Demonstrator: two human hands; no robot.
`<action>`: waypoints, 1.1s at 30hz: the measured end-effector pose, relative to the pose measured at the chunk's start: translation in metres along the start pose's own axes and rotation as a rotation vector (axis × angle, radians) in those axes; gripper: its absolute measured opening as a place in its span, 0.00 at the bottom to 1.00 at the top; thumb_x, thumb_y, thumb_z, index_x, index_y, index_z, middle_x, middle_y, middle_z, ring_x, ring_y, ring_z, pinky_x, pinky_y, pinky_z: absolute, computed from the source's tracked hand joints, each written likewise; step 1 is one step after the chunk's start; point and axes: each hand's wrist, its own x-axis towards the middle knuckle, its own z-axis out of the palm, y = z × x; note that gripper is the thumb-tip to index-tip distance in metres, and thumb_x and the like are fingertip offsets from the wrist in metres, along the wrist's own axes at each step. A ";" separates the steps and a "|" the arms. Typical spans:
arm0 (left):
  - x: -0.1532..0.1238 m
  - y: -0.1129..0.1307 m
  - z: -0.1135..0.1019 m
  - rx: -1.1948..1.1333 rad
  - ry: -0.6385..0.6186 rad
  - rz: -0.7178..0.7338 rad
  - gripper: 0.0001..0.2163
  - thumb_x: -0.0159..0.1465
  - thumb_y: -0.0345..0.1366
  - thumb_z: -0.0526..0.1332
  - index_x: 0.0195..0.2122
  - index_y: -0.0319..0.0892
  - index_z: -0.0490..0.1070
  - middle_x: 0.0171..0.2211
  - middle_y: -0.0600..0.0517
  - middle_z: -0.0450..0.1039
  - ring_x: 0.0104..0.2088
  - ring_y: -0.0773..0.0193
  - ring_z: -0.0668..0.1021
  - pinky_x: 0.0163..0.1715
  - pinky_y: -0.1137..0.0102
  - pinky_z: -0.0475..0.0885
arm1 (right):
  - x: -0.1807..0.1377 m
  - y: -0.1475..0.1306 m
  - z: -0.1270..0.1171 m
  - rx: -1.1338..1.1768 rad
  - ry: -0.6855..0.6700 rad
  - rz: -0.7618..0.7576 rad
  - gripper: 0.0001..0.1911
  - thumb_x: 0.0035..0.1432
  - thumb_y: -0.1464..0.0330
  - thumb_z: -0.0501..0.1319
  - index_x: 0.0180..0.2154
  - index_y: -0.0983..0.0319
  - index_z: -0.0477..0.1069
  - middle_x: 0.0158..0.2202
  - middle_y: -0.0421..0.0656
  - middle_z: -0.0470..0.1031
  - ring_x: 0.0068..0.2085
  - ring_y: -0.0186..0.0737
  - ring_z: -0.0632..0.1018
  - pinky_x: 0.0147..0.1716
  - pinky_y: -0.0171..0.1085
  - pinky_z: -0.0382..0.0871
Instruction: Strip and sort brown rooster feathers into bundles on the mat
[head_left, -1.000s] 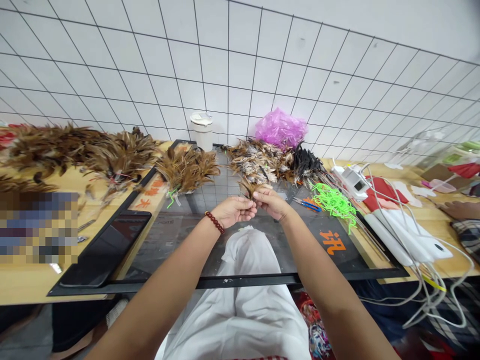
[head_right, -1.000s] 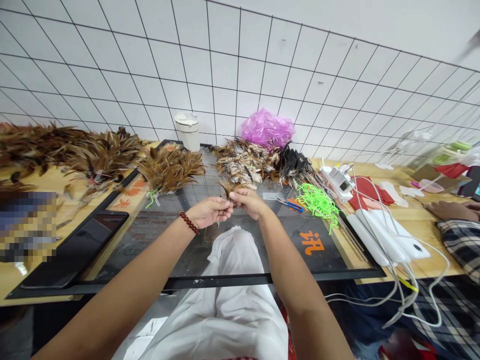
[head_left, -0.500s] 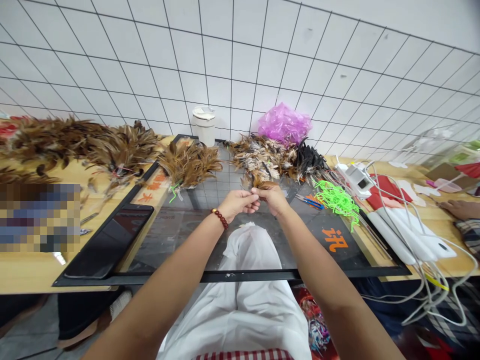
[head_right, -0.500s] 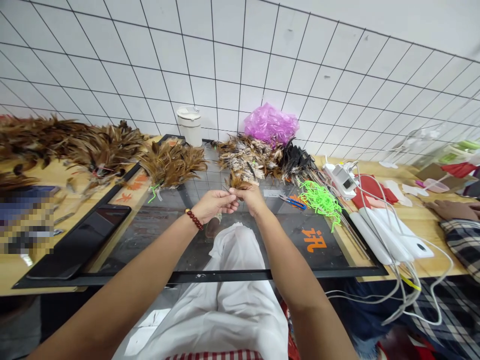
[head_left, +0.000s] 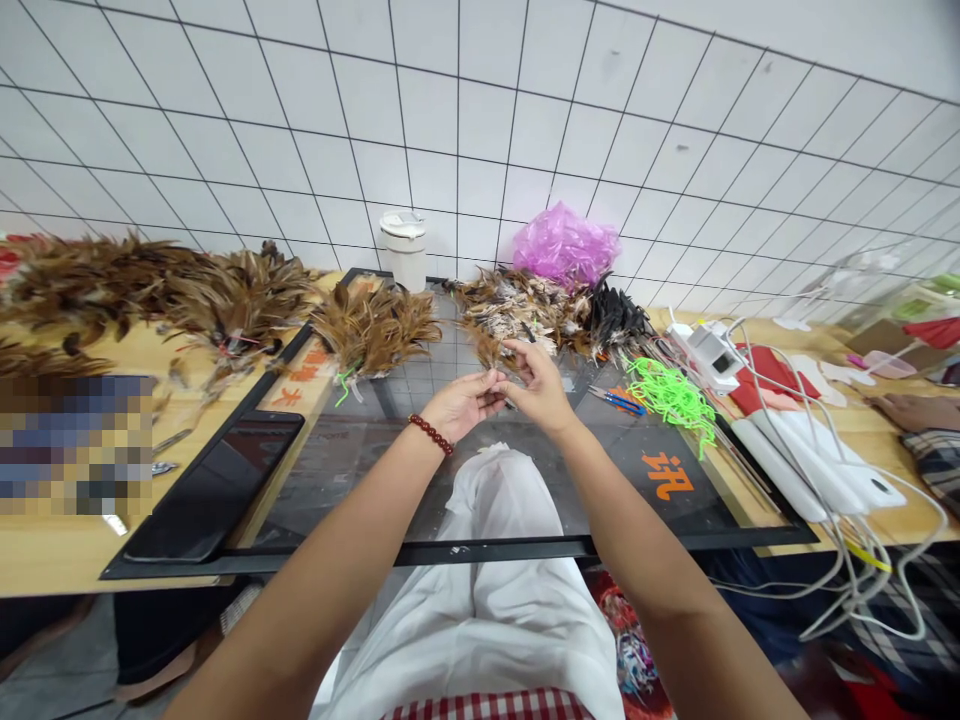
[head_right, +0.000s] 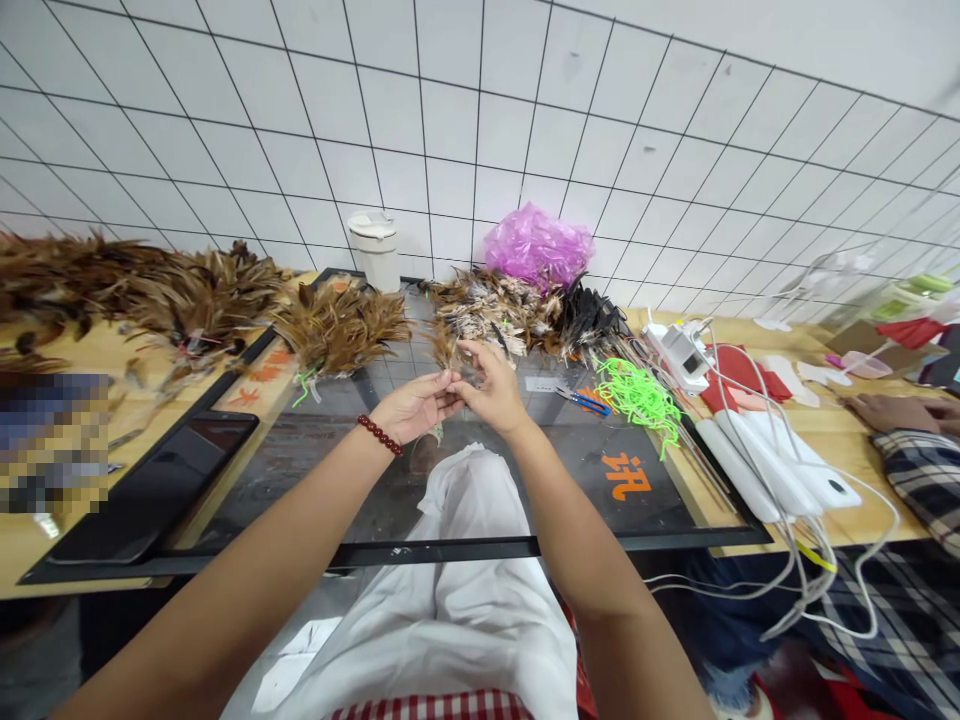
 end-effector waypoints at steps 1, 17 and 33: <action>0.000 0.001 0.000 0.007 0.008 0.010 0.07 0.53 0.33 0.67 0.31 0.35 0.73 0.27 0.50 0.73 0.29 0.68 0.76 0.34 0.71 0.72 | 0.000 0.001 0.000 -0.024 0.029 0.007 0.29 0.47 0.62 0.66 0.52 0.58 0.65 0.40 0.45 0.66 0.37 0.39 0.68 0.33 0.36 0.66; 0.004 0.015 -0.010 -0.054 0.399 0.381 0.07 0.53 0.31 0.66 0.30 0.33 0.73 0.21 0.53 0.70 0.20 0.76 0.70 0.21 0.80 0.64 | -0.004 0.001 -0.008 -0.540 -0.562 0.232 0.05 0.46 0.73 0.60 0.22 0.61 0.73 0.22 0.42 0.74 0.25 0.34 0.69 0.25 0.33 0.56; 0.002 -0.005 0.008 -0.100 0.106 0.001 0.04 0.59 0.32 0.61 0.32 0.36 0.71 0.26 0.50 0.74 0.26 0.71 0.77 0.28 0.77 0.74 | 0.002 -0.015 0.013 0.613 0.037 0.497 0.13 0.44 0.59 0.65 0.27 0.62 0.70 0.22 0.37 0.69 0.24 0.30 0.69 0.26 0.31 0.64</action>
